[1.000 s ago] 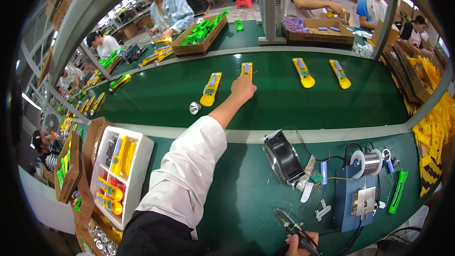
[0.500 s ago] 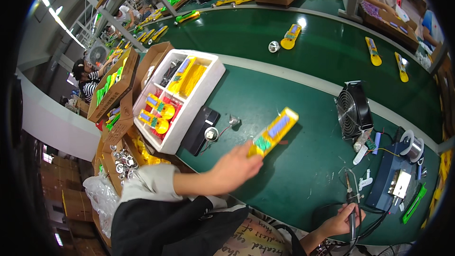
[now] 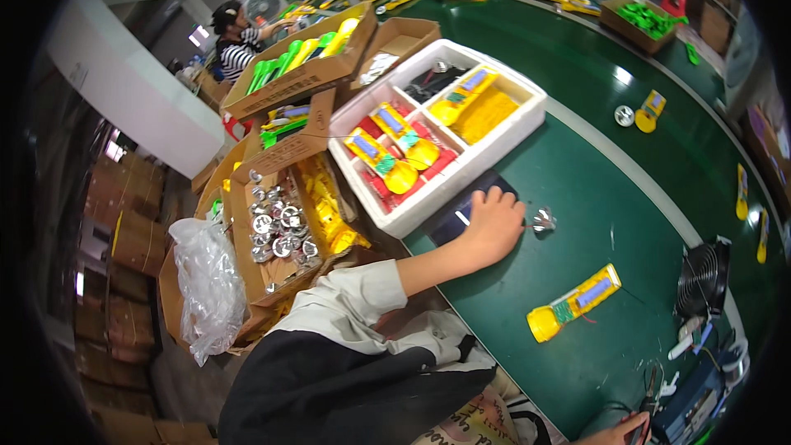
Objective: The person solders wires to circuit boards in flashlight casings using a soldering iron and places the casings onto a conveyor belt. They then unpack and separate flashlight reflectors from plastic runners before soldering more flashlight assemblies.
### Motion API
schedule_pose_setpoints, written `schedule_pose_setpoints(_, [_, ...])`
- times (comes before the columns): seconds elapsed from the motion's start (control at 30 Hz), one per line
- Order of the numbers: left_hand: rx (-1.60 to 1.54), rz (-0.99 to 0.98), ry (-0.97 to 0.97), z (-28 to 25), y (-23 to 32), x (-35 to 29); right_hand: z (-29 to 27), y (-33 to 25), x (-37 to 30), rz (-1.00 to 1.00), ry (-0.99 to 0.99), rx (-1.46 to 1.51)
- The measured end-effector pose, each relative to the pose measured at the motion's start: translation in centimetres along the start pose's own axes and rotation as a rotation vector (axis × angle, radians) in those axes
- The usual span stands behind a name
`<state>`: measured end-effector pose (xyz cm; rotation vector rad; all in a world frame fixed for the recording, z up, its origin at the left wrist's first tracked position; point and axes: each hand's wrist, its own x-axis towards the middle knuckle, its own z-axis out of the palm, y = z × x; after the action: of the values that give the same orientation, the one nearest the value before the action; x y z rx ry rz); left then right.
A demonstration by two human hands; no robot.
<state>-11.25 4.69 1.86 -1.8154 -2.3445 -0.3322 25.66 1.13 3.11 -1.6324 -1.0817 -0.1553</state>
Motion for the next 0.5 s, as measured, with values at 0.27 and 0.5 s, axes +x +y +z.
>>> schedule_pose_setpoints(0.27, [-0.061, 0.101, -0.107, -1.1, -0.9, -0.9, 0.7, 0.5, 0.0, 0.032, 0.043, -0.086])
schedule_pose_setpoints(0.5, [-0.305, 0.210, -0.424, -6.0, -0.9, -1.6, 1.2, 2.3, 0.4, 0.114, -0.044, 0.188])
